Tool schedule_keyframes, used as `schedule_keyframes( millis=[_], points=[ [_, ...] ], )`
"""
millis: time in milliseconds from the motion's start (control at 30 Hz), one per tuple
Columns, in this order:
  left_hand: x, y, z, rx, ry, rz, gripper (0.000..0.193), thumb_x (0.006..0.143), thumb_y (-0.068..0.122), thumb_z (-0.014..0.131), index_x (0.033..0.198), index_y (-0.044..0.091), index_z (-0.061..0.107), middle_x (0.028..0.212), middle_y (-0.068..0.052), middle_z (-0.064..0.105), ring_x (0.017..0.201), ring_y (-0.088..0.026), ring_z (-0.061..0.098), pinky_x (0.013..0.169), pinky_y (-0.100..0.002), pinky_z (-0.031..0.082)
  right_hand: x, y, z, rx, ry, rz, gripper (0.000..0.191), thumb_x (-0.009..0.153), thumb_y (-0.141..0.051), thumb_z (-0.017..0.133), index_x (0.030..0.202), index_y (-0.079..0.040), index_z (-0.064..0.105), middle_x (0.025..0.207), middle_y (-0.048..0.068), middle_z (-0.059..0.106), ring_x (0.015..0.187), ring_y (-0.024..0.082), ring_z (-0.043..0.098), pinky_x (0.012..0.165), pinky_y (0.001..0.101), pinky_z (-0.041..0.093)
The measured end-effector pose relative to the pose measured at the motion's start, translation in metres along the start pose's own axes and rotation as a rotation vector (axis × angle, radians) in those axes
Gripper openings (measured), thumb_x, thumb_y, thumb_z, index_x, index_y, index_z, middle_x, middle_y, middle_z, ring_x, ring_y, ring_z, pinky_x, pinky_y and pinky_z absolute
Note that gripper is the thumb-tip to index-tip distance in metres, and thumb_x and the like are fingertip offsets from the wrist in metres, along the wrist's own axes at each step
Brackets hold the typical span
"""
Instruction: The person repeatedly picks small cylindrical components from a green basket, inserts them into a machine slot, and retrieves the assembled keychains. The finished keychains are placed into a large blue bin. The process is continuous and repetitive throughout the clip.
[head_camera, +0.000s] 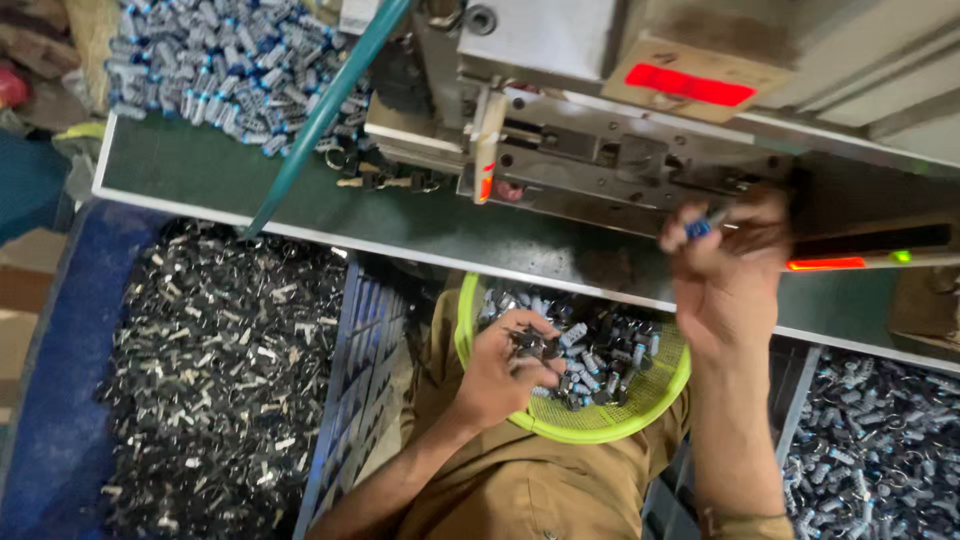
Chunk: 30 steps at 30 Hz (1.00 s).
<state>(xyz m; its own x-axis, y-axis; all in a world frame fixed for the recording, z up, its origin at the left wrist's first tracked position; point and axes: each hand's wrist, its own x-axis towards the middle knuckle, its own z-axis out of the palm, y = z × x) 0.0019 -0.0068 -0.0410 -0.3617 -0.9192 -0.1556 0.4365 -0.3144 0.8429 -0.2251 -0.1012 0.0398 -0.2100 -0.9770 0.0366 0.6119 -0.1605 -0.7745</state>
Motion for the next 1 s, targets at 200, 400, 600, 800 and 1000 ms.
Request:
schedule_keyframes(
  millis=[200, 400, 600, 800, 1000],
  points=[
    [0.002, -0.009, -0.007, 0.022, 0.056, 0.060, 0.021, 0.091, -0.014, 0.065, 0.106, 0.000, 0.060, 0.087, -0.007, 0.067, 0.072, -0.013, 0.070, 0.069, -0.027, 0.059, 0.010, -0.006, 0.024, -0.512, -0.180, -0.356, 0.038, 0.096, 0.027, 0.063, 0.106, -0.003, 0.042, 0.095, 0.012, 0.060, 0.094, 0.029, 0.073, 0.077, 0.0397, 0.061],
    [-0.004, -0.001, -0.020, 0.100, 0.134, 0.128, 0.018, 0.091, -0.011, 0.068, 0.103, -0.001, 0.059, 0.084, -0.007, 0.064, 0.069, -0.012, 0.069, 0.064, -0.028, 0.060, -0.067, 0.000, 0.009, -1.576, -0.783, -0.157, 0.046, 0.070, 0.007, 0.071, 0.115, -0.005, 0.065, 0.095, 0.014, 0.073, 0.087, 0.029, 0.074, 0.074, 0.0385, 0.059],
    [0.004, 0.005, -0.008, 0.097, 0.067, -0.002, 0.017, 0.091, -0.008, 0.068, 0.103, 0.001, 0.059, 0.084, -0.005, 0.066, 0.069, -0.010, 0.069, 0.062, -0.025, 0.056, -0.106, 0.036, -0.015, -1.137, -0.341, -0.097, 0.026, 0.087, 0.012, 0.066, 0.109, 0.000, 0.066, 0.109, 0.016, 0.075, 0.099, 0.018, 0.075, 0.084, 0.0279, 0.059],
    [0.002, 0.017, 0.003, 0.528, 0.032, 0.271, 0.025, 0.080, -0.007, 0.077, 0.098, 0.001, 0.062, 0.088, -0.008, 0.065, 0.078, -0.017, 0.064, 0.070, -0.028, 0.052, -0.138, 0.073, -0.040, -0.787, -0.070, 0.013, 0.018, 0.097, 0.000, 0.067, 0.114, 0.002, 0.061, 0.103, 0.012, 0.074, 0.095, 0.015, 0.071, 0.087, 0.0276, 0.058],
    [0.004, 0.023, 0.011, 0.746, 0.008, 0.557, 0.029, 0.080, -0.004, 0.077, 0.100, 0.004, 0.058, 0.095, -0.012, 0.062, 0.083, -0.030, 0.065, 0.072, -0.034, 0.054, -0.142, 0.086, -0.054, -0.641, 0.001, 0.048, 0.015, 0.109, -0.013, 0.061, 0.111, 0.002, 0.060, 0.106, 0.014, 0.073, 0.097, 0.016, 0.070, 0.090, 0.0281, 0.056]
  ],
)
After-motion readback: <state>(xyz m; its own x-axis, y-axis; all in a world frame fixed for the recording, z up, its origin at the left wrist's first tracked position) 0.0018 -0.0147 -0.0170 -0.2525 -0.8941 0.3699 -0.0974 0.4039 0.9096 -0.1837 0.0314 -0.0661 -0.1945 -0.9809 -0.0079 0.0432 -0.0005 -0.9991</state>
